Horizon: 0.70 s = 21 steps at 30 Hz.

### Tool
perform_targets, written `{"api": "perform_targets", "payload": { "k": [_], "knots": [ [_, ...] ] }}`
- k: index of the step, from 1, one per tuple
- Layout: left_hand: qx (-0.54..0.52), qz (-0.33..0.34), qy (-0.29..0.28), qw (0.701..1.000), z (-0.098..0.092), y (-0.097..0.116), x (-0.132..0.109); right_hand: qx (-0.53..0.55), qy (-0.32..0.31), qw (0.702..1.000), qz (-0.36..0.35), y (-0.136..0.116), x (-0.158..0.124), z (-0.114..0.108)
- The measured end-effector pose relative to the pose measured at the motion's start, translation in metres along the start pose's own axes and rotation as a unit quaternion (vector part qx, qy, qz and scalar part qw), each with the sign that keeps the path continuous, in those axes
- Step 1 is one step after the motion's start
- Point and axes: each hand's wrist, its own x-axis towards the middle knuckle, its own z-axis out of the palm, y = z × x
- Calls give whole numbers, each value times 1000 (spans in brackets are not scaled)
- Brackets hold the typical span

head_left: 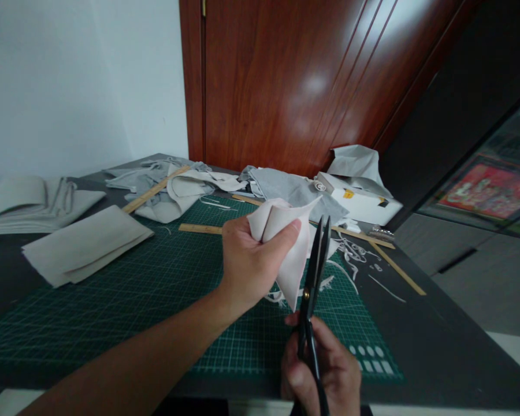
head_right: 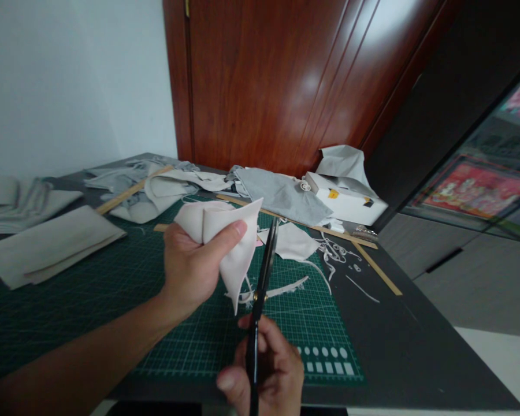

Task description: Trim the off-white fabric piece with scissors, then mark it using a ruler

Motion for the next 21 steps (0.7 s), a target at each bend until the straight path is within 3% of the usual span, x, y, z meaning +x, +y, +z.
{"api": "perform_targets", "payload": {
  "k": [8,15,21],
  "knots": [
    [-152,-111,-51,981,3,-9,-3,3,1,1000,-20,-6,8,8],
    [-184,-162,-56,968,5,-4,-6,-16,21,998,-50,-9,9,11],
    [-191,-189,-43,962,8,-1,-6,-20,28,999,-34,-13,11,11]
  ]
}}
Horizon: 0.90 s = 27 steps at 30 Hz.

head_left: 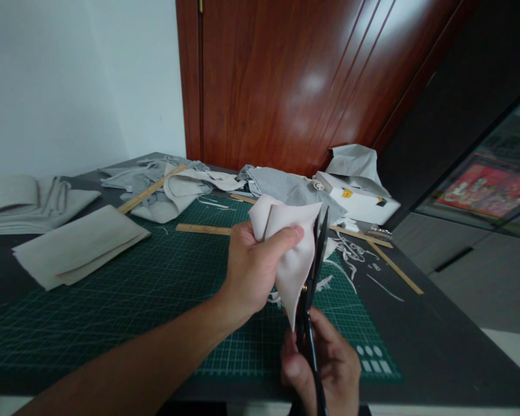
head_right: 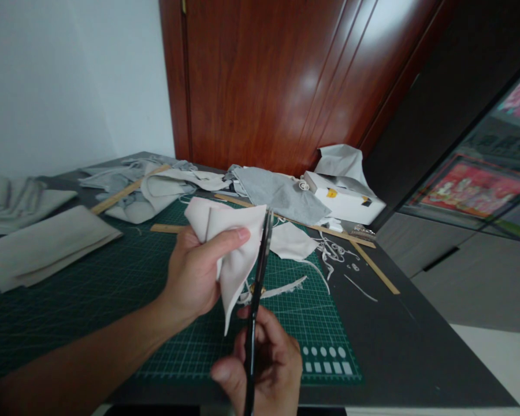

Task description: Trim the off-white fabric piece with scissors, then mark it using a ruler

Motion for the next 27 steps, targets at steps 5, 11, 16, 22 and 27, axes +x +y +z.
{"api": "perform_targets", "payload": {
  "k": [5,11,16,22,27],
  "knots": [
    [5,-11,-6,1000,-1,-2,0,24,16,999,15,0,-1,2],
    [2,0,-2,1000,-2,-5,3,40,20,998,50,1,-2,3],
    [-12,-14,-2,1000,1,0,2,43,3,998,54,3,-2,0],
    [-18,24,40,999,3,3,3,34,2,999,37,9,-4,-2],
    [19,38,55,998,1,0,6,33,3,998,45,10,-5,-4]
  ]
}}
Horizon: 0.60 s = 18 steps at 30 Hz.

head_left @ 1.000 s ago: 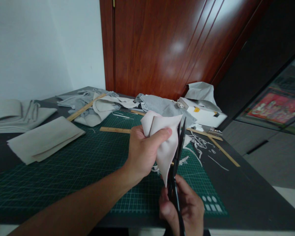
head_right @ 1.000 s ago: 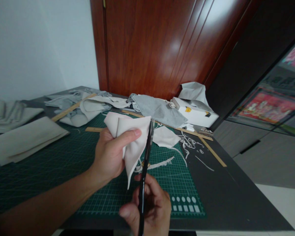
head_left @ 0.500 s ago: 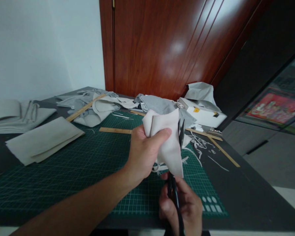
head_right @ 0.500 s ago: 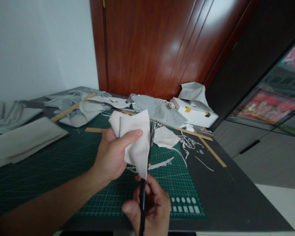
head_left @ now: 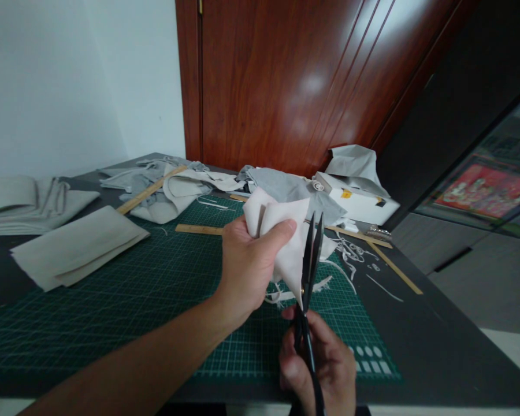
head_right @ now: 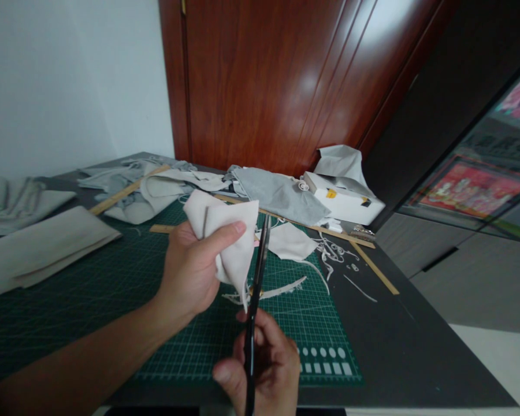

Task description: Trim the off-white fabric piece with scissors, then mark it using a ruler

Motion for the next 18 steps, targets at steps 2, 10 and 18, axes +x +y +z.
{"api": "perform_targets", "payload": {
  "k": [2,10,18],
  "knots": [
    [4,-2,2,1000,-1,-1,0,-7,-6,1000,-1,1,0,-1],
    [-24,-11,-19,999,-1,-1,-3,-19,-36,998,-38,6,2,-3],
    [-25,-18,-39,999,-1,1,-5,-8,-32,998,-51,5,2,-2]
  ]
}}
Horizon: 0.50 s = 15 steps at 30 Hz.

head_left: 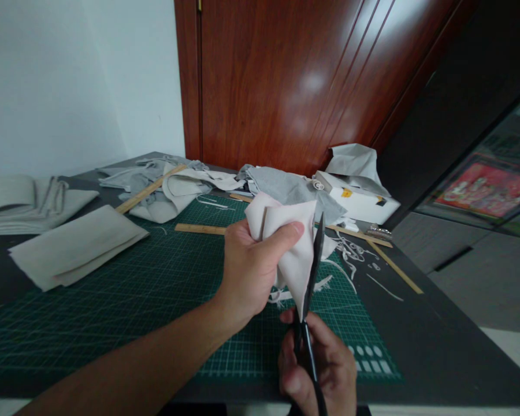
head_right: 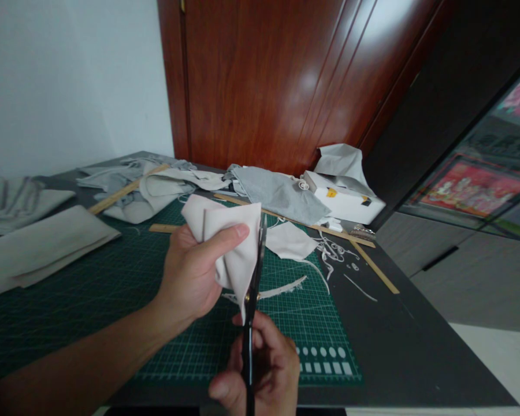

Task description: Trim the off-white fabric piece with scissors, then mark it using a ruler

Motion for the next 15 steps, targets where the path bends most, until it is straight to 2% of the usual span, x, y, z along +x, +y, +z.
{"api": "perform_targets", "payload": {
  "k": [15],
  "knots": [
    [13,23,-6,1000,-3,-3,0,15,-14,999,36,3,0,-5]
  ]
}}
